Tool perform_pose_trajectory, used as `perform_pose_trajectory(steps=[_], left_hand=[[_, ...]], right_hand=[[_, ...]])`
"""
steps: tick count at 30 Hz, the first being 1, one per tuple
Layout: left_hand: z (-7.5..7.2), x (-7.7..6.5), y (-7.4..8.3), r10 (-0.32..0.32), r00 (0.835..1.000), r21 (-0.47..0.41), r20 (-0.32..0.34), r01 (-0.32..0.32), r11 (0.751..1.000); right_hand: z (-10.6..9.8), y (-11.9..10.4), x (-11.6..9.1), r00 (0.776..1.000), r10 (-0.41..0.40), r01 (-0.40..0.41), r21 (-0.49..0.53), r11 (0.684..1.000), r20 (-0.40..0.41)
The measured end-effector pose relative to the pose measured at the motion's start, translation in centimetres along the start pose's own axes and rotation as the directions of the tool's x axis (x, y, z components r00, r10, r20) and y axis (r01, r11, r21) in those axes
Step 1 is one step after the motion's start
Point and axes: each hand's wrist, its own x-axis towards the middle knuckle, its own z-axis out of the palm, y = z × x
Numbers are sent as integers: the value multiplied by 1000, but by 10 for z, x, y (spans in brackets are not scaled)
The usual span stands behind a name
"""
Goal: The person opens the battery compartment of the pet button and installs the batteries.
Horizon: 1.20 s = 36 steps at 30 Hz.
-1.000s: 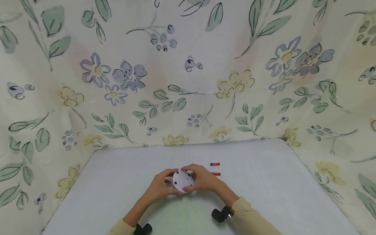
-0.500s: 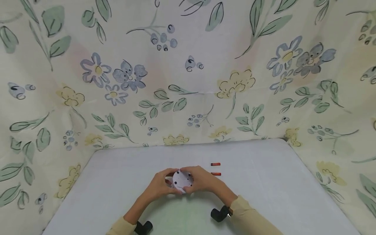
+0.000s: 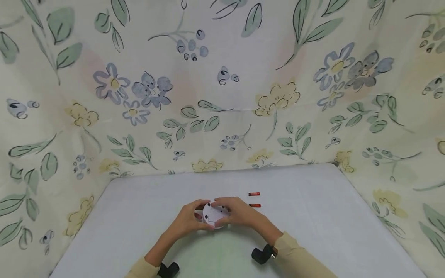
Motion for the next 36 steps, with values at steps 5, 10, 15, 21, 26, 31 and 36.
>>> perform_pose_trajectory(steps=[5,10,15,21,26,31,36], left_hand=[[1,0,0,9,1000,5,-2,-9,1000],[1,0,0,7,1000,8,-11,-6,1000],[2,0,-2,-8,1000,9,-15,8,1000],[3,-1,-5,-6,1000,3,-24,6,1000],[3,-1,-6,-7,1000,1,-26,7,1000],[3,-3,-5,-21,999,7,-27,21,1000],[2,-3,-5,-37,999,8,-22,37,999]], right_hand=[[-3,-1,-1,1000,-29,28,-82,996,-10],[-1,-1,-4,992,-120,112,-172,979,-39],[0,0,-4,972,-227,217,-139,966,-61],[-2,1,-4,960,-264,258,-69,964,-93],[-3,5,-4,963,-216,215,-21,976,-158],[-5,12,-8,966,-141,150,28,988,-217],[-9,19,-14,963,-94,116,73,991,-253]])
